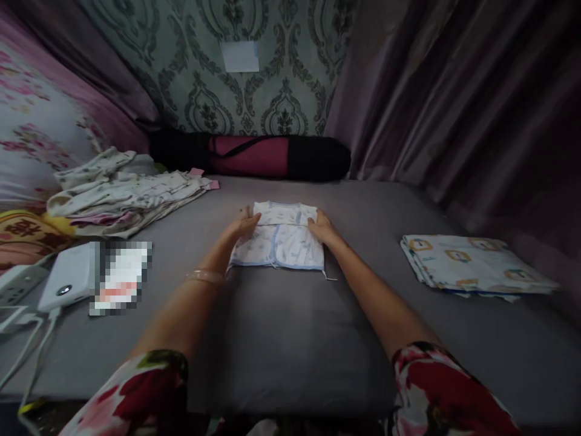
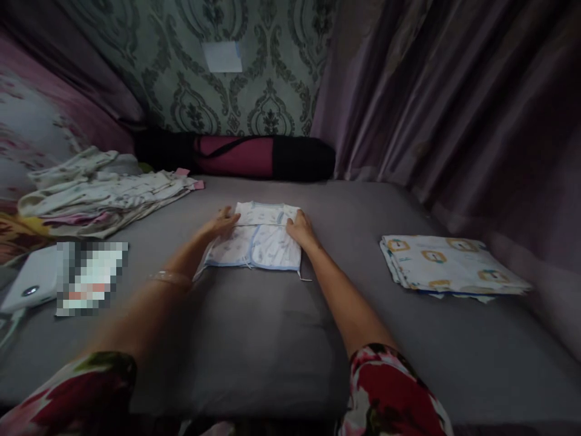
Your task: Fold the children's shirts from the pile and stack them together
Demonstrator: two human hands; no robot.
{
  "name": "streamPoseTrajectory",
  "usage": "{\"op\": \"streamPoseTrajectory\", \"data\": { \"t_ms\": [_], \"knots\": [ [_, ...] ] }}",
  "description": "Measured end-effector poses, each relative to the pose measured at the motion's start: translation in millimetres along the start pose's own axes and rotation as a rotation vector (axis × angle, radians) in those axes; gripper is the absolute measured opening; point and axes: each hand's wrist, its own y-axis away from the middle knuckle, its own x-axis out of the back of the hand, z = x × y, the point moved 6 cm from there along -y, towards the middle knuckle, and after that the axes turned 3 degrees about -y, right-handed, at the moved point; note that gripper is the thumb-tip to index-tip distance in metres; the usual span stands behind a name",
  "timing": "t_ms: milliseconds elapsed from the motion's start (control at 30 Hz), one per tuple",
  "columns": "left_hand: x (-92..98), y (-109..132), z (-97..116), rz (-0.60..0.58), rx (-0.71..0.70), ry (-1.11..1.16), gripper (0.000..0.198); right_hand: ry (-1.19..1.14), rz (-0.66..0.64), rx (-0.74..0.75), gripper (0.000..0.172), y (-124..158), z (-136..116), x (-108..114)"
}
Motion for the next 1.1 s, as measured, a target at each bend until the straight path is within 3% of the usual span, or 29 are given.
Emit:
{"op": "streamPoseTrajectory", "data": {
  "t_ms": [200, 400, 500, 600, 667, 767, 900, 1000, 1100],
  "knots": [
    [20.3, 47.9, -39.4, -0.054, 0.076, 0.102, 0.054, -0.105, -0.042, -0.102, 0.046, 46.5, 28.8, 13.6],
    [24.3, 91.0, -39.0, -0.180, 0.113, 0.414, 0.069, -0.237, -0.185, -0.016, 0.046, 88.8, 20.9, 10.7],
    [27.6, 106.0, -31.5, -0.296, -0.047, 0.484, 0.075, -0.224, -0.235, 0.142, 0.049, 107.0, 15.6, 11.4],
    [29.1, 116.5, -29.4, -0.404, -0.264, 0.369, 0.066, -0.149, -0.301, 0.325, 0.056, 123.1, 12.6, 12.2],
    [27.9, 119.6, -33.8, -0.424, -0.335, 0.262, 0.062, -0.079, -0.324, 0.407, 0.064, 130.3, 12.5, 11.7],
    [23.1, 120.0, -38.5, -0.377, -0.406, 0.154, 0.064, 0.005, -0.243, 0.477, 0.061, 133.0, 12.9, 12.2],
    [20.6, 115.3, -33.9, -0.119, -0.547, 0.055, 0.052, 0.080, -0.091, 0.529, 0.043, 129.6, 13.0, 11.5],
    [24.4, 107.3, -32.2, 0.032, -0.540, 0.046, 0.034, 0.097, -0.004, 0.532, 0.031, 124.8, 13.1, 15.8],
    [35.7, 99.6, -29.0, 0.069, -0.510, 0.154, 0.021, 0.038, 0.084, 0.565, 0.024, 117.7, 9.5, 25.0]
  ]
}}
